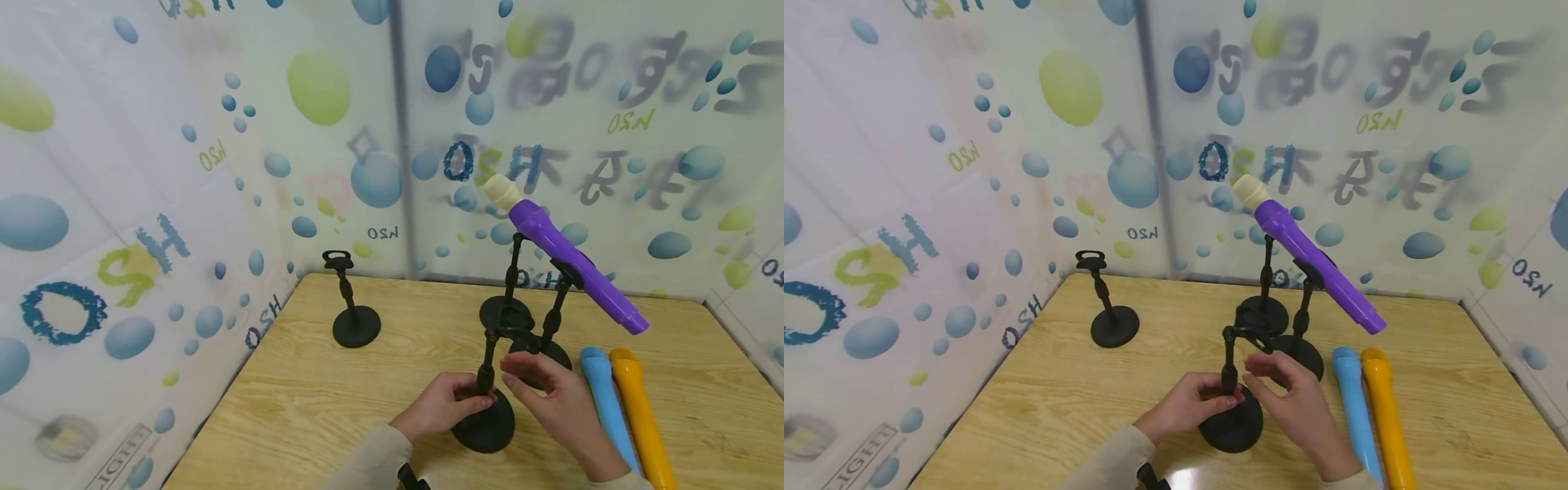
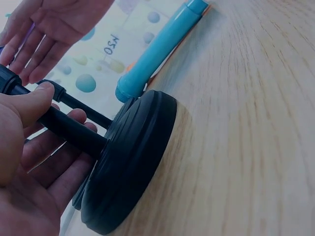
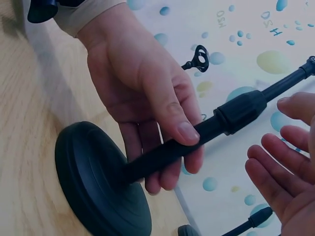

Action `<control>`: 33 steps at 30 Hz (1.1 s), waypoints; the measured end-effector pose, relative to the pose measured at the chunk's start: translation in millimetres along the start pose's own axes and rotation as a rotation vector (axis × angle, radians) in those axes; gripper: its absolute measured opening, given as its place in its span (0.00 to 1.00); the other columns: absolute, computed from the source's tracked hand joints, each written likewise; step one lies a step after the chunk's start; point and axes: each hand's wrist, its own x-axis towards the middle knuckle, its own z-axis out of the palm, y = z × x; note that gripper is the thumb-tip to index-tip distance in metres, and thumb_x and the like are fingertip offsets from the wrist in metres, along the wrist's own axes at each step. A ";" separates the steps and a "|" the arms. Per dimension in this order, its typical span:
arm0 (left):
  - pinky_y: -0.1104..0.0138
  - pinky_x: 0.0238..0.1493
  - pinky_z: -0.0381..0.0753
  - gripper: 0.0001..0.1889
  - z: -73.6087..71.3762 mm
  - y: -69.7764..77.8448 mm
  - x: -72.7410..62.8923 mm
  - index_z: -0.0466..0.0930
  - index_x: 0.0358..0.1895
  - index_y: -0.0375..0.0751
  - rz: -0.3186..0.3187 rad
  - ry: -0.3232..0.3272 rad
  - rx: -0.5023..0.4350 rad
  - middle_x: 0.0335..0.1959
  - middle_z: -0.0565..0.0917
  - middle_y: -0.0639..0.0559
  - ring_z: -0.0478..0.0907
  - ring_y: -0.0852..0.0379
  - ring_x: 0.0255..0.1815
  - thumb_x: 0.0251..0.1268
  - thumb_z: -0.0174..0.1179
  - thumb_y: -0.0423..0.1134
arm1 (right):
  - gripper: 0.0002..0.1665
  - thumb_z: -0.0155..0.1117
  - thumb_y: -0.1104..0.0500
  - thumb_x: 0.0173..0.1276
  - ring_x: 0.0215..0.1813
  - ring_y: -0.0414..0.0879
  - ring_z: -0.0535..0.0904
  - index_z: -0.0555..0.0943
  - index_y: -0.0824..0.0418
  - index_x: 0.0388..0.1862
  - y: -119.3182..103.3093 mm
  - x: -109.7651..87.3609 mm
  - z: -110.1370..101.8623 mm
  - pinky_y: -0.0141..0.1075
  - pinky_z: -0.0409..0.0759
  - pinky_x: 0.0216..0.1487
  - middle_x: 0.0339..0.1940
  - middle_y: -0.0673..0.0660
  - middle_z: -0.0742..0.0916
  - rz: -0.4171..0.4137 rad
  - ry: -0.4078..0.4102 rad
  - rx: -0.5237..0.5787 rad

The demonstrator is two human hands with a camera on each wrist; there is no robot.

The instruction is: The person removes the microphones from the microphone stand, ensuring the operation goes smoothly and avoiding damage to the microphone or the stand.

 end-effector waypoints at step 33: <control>0.74 0.59 0.84 0.07 2.5 -2.0 1.2 0.84 0.52 0.39 0.041 0.066 0.041 0.51 0.92 0.46 0.86 0.70 0.50 0.77 0.67 0.34 | 0.14 0.80 0.64 0.68 0.51 0.34 0.85 0.88 0.57 0.51 -6.9 4.4 35.4 0.26 0.84 0.59 0.47 0.51 0.91 0.198 0.007 0.081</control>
